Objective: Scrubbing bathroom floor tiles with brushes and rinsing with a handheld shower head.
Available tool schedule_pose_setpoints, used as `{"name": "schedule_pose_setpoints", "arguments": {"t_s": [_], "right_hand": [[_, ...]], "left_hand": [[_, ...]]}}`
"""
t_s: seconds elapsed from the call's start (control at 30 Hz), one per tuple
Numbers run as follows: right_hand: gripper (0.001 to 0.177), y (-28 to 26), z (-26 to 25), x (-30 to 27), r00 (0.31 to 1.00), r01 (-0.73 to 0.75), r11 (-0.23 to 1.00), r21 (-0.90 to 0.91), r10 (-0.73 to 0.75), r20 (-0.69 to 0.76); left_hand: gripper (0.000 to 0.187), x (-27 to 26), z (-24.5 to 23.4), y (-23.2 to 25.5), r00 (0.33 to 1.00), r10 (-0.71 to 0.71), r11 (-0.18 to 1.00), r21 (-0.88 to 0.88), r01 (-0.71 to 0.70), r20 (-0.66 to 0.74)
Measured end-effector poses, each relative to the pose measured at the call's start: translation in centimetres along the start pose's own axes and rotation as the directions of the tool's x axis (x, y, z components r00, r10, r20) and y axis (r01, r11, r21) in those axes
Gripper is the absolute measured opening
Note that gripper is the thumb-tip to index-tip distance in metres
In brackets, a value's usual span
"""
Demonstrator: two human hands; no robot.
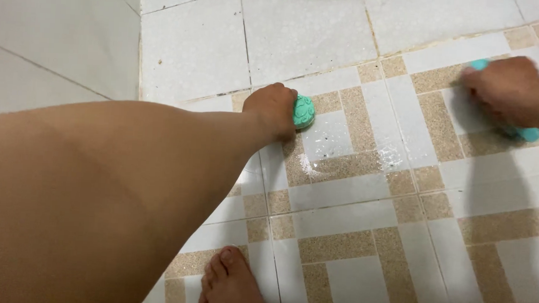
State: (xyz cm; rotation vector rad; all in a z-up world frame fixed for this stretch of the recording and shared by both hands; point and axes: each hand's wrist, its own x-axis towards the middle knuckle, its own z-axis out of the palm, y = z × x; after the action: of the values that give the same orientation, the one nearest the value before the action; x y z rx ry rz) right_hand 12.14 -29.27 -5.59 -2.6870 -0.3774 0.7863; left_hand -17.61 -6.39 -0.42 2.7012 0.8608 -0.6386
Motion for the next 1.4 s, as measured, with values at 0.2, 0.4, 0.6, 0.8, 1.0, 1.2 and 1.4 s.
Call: {"name": "schedule_pose_setpoints", "arguments": {"t_s": [0.2, 0.4, 0.6, 0.8, 1.0, 1.2, 1.4], "right_hand": [[0.035, -8.0, 5.3, -3.4, 0.968, 0.109, 0.993, 0.05, -0.117, 0.22], [0.052, -16.3, 11.1, -2.2, 0.879, 0.424, 0.893, -0.149, -0.366, 0.306], [0.032, 0.2, 1.2, 9.8, 0.988, 0.084, 0.965, 0.246, -0.05, -0.143], [0.041, -7.0, 5.8, -4.4, 0.976, -0.051, 0.958, 0.283, -0.013, 0.219], [0.053, 0.0, 5.4, -8.0, 0.962, 0.158, 0.985, -0.074, -0.136, 0.238], [0.026, 13.2, -1.1, -1.7, 0.983, -0.167, 0.961, -0.219, 0.146, -0.109], [0.041, 0.9, 6.1, -13.6, 0.957, -0.138, 0.964, 0.227, 0.071, 0.28]], "left_hand": [[0.051, -1.1, 0.7, -0.2, 0.991, -0.128, 0.99, -0.055, 0.13, 0.044], [0.037, -1.2, 1.4, -1.4, 0.986, -0.167, 0.981, -0.099, 0.167, 0.012], [0.035, -0.1, 1.2, -1.2, 0.989, -0.145, 0.986, -0.087, 0.143, -0.018], [0.04, 0.2, 0.0, 0.4, 0.989, -0.129, 0.989, -0.062, 0.134, 0.069], [0.038, 1.8, 0.0, 4.5, 0.999, 0.035, 0.998, -0.053, -0.037, -0.04], [0.046, 2.5, 0.1, 10.1, 0.982, 0.188, 0.981, -0.038, -0.189, -0.023], [0.05, 2.9, 0.7, 10.0, 0.972, 0.165, 0.978, -0.099, -0.183, -0.164]]}}
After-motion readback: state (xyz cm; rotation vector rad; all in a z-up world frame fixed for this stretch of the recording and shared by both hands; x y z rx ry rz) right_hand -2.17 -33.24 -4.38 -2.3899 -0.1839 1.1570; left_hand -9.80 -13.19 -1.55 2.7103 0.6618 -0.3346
